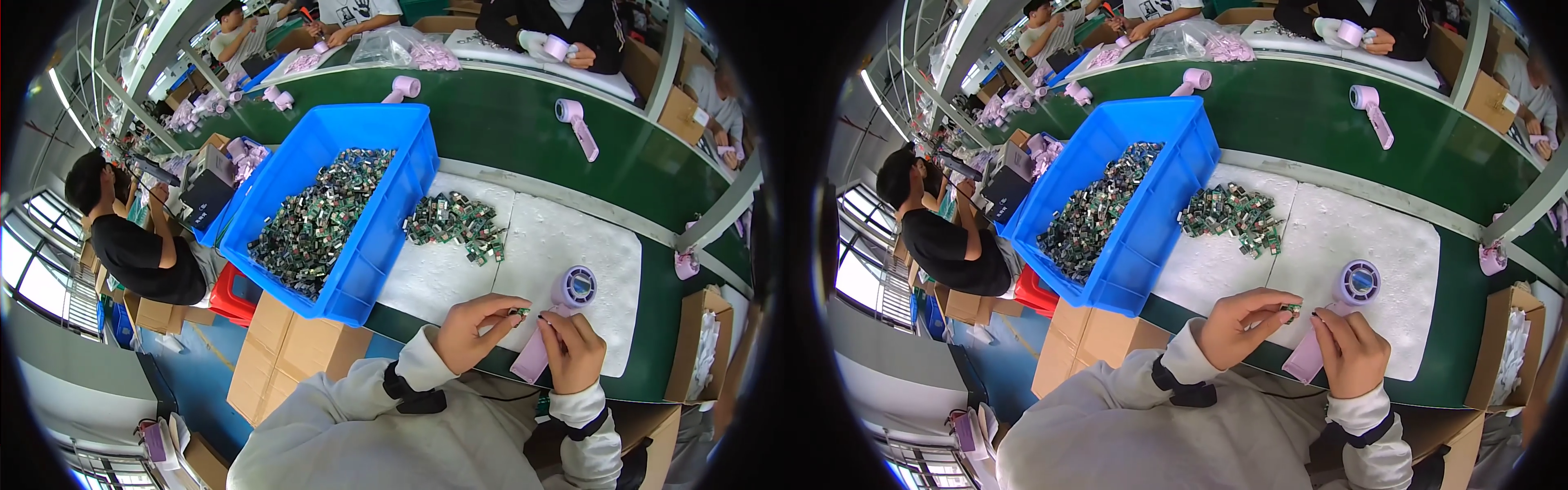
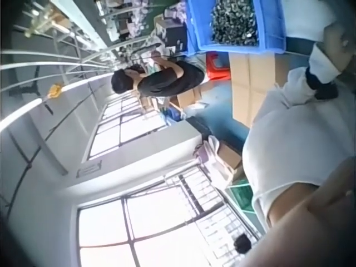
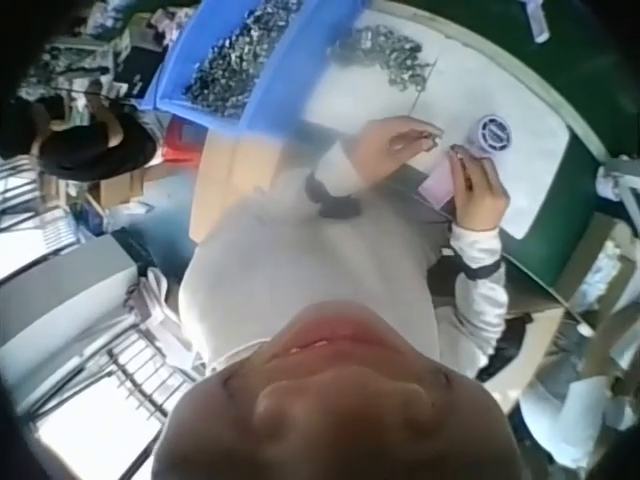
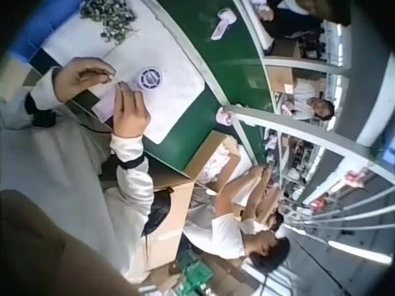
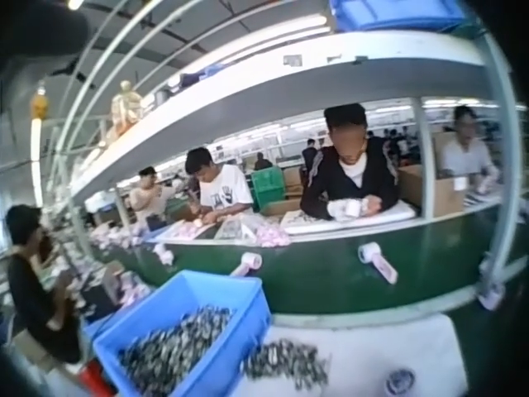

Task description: The person picks up a circuit board and a pink fan housing, connects a wire to the board, and presses the board into the housing before setting the assembly aside.

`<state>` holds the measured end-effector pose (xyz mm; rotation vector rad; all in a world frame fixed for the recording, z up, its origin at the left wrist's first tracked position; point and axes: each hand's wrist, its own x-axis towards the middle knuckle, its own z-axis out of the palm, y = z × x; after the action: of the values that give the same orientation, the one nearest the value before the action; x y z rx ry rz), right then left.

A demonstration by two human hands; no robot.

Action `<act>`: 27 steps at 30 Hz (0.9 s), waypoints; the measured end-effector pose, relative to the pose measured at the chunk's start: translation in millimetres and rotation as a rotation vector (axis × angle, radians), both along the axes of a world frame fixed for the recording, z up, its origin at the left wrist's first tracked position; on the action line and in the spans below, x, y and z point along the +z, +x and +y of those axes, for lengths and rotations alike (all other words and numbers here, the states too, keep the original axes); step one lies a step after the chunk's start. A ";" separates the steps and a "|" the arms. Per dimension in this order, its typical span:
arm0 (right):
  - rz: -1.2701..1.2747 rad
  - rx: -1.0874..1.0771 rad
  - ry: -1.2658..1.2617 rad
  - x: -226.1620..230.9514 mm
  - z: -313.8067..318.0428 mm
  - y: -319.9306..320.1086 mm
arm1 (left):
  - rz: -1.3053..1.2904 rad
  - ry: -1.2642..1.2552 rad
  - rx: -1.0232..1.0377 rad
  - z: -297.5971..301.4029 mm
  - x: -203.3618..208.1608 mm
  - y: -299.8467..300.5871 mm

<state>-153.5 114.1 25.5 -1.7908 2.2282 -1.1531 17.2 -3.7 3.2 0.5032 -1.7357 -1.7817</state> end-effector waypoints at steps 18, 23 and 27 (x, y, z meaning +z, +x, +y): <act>-0.229 0.173 -0.164 -8.3 -2.9 -9.1 | -0.106 -0.154 -0.034 -8.3 -1.9 2.2; -0.187 0.176 -0.179 -12.5 2.7 -11.1 | -0.089 -0.222 -0.060 -7.1 -4.6 -2.8; -0.167 0.187 -0.170 -12.6 5.4 -7.9 | -0.104 -0.255 -0.045 -3.3 -4.1 4.0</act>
<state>-161.4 119.5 13.0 -1.8379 1.8781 -1.4291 21.2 -7.0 -0.8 0.4574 -2.0256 -1.5574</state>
